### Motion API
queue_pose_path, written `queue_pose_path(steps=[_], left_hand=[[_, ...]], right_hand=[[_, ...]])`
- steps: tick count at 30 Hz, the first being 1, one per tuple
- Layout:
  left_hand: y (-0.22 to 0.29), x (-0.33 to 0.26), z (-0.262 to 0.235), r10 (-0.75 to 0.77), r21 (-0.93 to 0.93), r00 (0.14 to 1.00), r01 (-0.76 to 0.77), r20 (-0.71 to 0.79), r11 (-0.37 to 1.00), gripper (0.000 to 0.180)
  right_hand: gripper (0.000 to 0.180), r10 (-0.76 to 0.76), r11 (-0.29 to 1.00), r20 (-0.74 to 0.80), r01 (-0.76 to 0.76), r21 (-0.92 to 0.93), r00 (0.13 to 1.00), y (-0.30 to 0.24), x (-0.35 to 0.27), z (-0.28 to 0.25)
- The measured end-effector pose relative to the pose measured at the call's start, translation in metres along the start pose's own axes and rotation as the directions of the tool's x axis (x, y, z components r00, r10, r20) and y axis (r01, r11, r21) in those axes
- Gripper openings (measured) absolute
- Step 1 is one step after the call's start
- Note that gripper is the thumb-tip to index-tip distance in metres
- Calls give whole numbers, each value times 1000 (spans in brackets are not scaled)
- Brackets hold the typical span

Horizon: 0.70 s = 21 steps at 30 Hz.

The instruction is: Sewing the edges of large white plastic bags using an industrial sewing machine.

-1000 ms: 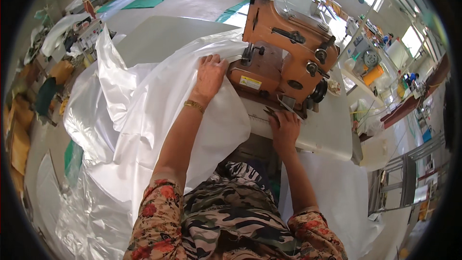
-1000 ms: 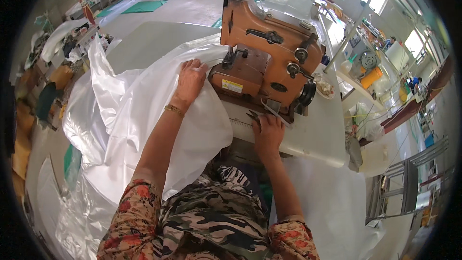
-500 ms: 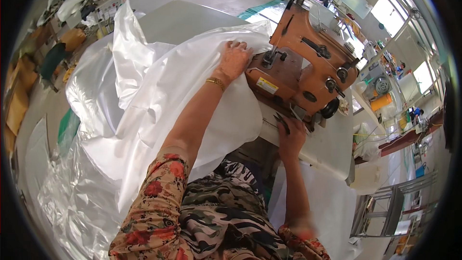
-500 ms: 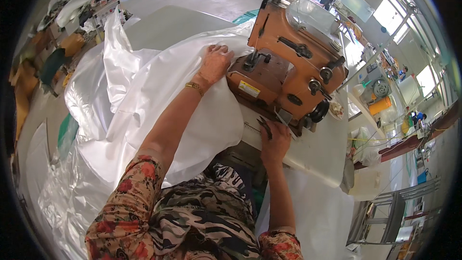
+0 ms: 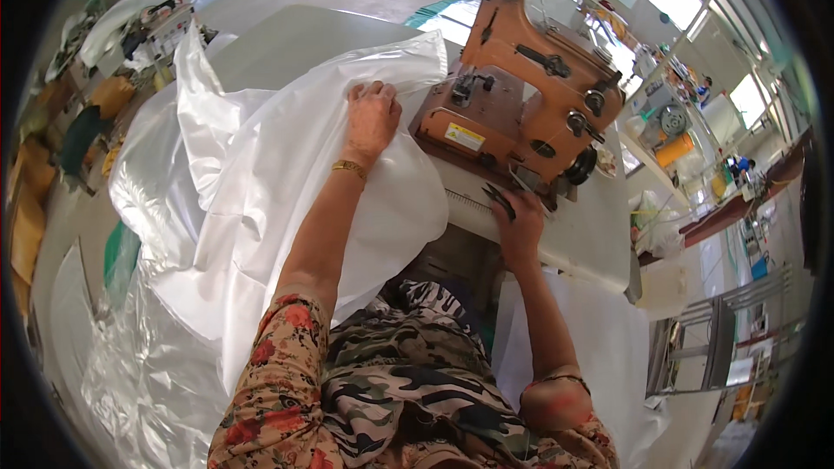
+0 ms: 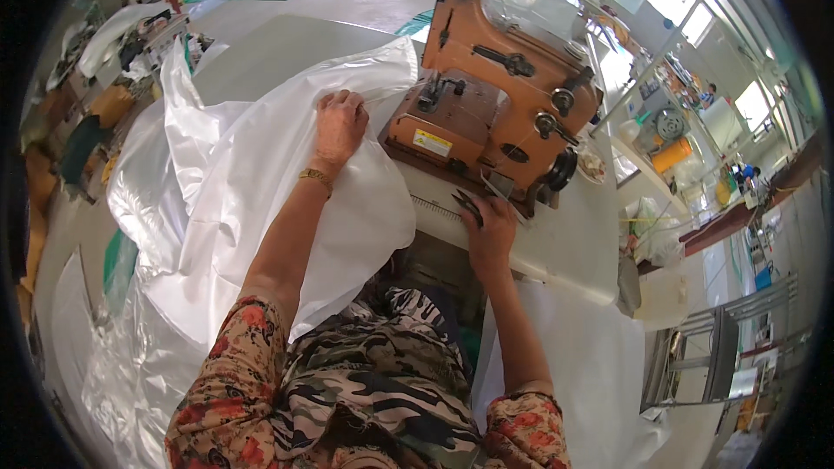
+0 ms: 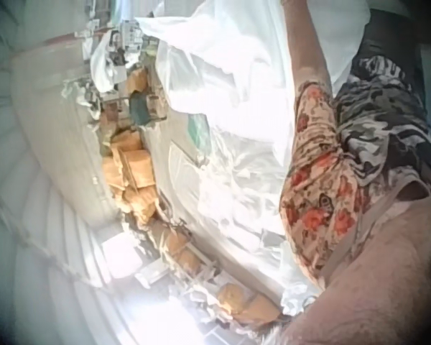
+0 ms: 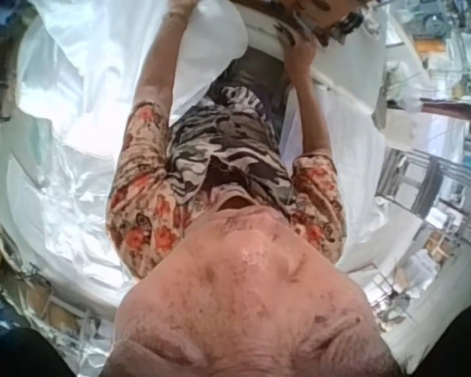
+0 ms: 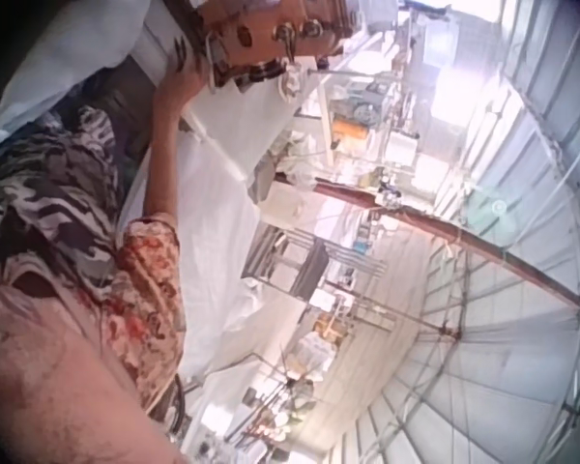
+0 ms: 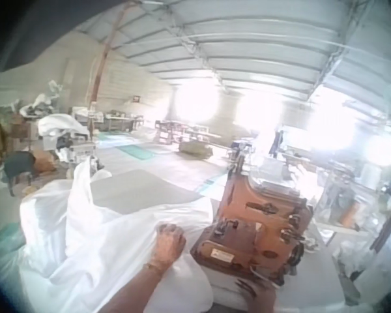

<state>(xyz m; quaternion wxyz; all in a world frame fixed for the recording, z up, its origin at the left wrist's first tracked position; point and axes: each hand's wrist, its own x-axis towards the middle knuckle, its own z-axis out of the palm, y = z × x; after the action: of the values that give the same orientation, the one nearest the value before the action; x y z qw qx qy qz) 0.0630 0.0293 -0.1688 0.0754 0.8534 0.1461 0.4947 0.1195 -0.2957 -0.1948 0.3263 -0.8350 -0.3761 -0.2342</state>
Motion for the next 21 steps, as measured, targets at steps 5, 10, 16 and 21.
queue_pose_path(steps=[5, 10, 16, 21], left_hand=[[1, -3, 4, -38, 6, 998, 37, 57, 999, 9], [0, -4, 7, -56, -31, 998, 57, 29, 998, 7], [-6, 0, 12, -153, -84, 987, 156, 46, 984, 9], [-11, 2, 16, -225, -162, 973, 214, -55, 963, 8]], right_hand=[[29, 25, 1000, 86, -24, -8, 996, 3, 2, -2], [28, 8, 1000, 71, -9, 18, 997, 2, 1, -2], [27, -36, 999, 37, 36, 1, 999, -1, 1, -2], [27, -6, 1000, 22, 6, 15, 1000, -3, 0, -2]])
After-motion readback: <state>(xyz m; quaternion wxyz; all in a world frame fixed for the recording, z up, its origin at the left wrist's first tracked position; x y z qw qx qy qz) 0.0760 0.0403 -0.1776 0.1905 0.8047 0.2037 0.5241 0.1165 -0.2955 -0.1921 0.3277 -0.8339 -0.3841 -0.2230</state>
